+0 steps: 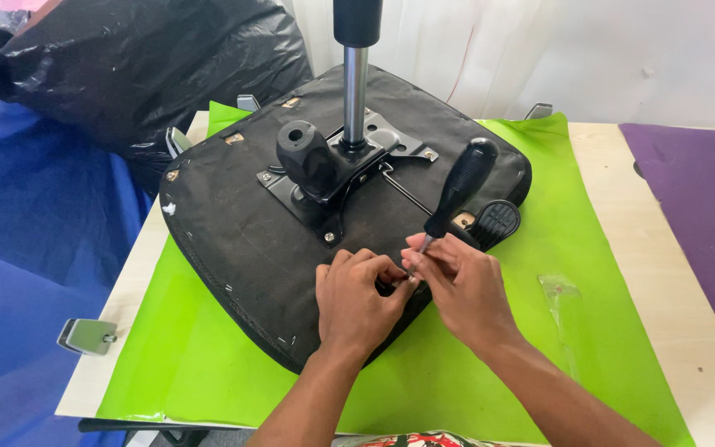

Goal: The person uses a screwdriver to work on a screw at the edge of a chair seat's metal tilt mechanism, steadying the seat with the other hand. They continue turning the screwdriver on the screw, then set the screwdriver down and press on the seat with both hands.

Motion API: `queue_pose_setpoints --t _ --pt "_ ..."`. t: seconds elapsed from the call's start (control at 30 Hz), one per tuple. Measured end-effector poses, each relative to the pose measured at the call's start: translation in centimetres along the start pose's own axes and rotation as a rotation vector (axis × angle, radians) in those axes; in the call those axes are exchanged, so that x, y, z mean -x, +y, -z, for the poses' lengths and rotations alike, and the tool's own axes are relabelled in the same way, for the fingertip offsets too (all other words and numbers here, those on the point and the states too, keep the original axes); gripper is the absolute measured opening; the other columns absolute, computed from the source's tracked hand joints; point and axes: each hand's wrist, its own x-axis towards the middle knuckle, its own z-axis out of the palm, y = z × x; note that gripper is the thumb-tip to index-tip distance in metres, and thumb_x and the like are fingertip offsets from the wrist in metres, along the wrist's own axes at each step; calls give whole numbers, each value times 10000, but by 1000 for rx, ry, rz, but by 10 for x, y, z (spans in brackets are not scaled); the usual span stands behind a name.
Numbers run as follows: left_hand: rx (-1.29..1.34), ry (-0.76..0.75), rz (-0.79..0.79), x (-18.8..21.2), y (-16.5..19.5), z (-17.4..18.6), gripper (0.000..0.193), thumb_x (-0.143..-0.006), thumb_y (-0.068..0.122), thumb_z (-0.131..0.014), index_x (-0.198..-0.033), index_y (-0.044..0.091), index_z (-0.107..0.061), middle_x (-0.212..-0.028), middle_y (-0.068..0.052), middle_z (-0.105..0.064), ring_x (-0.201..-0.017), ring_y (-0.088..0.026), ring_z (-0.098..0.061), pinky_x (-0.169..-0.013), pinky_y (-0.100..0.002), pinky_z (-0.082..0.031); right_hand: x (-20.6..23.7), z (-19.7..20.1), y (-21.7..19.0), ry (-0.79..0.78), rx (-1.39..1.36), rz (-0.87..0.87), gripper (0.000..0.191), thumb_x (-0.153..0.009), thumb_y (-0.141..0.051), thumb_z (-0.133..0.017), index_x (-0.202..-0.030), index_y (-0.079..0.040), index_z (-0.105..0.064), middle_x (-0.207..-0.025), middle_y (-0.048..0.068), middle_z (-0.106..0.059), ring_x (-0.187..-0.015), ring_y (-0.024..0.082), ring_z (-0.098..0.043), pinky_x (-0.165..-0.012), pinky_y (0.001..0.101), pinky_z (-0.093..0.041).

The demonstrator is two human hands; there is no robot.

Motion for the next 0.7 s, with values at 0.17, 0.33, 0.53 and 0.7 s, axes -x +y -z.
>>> queue_pose_setpoints --t 0.17,0.33,0.53,0.7 --pt "-14 -8 1 0 -1 1 185 -741 357 -836 -759 176 -806 -727 56 -685 -802 -152 -579 -807 -364 -370 -3 -3 -4 84 144 -63 242 -874 -174 -797 -961 39 -724 -867 112 -819 -797 115 -760 -735 275 -608" --pt "-10 -19 6 0 0 1 193 -739 363 -841 -753 174 -805 -722 55 -685 -800 -150 -578 -807 -363 -371 -1 0 -2 21 62 79 243 -904 -160 -718 -1085 3 -715 -928 89 -807 -864 80 -759 -772 259 -602" --pt "7 6 -2 1 1 1 202 -737 366 -843 -737 168 -800 -719 53 -688 -797 -150 -578 -805 -364 -369 -2 2 -2 -21 9 -22 220 -913 -153 -715 -1048 18 -685 -948 82 -810 -906 83 -759 -808 258 -601" --pt "-6 -7 -1 1 0 1 199 -741 366 -841 -738 172 -799 -723 53 -687 -792 -154 -578 -798 -365 -368 -2 1 -4 18 198 -126 232 -907 -145 -785 -936 52 -666 -868 138 -795 -834 154 -737 -778 290 -591"
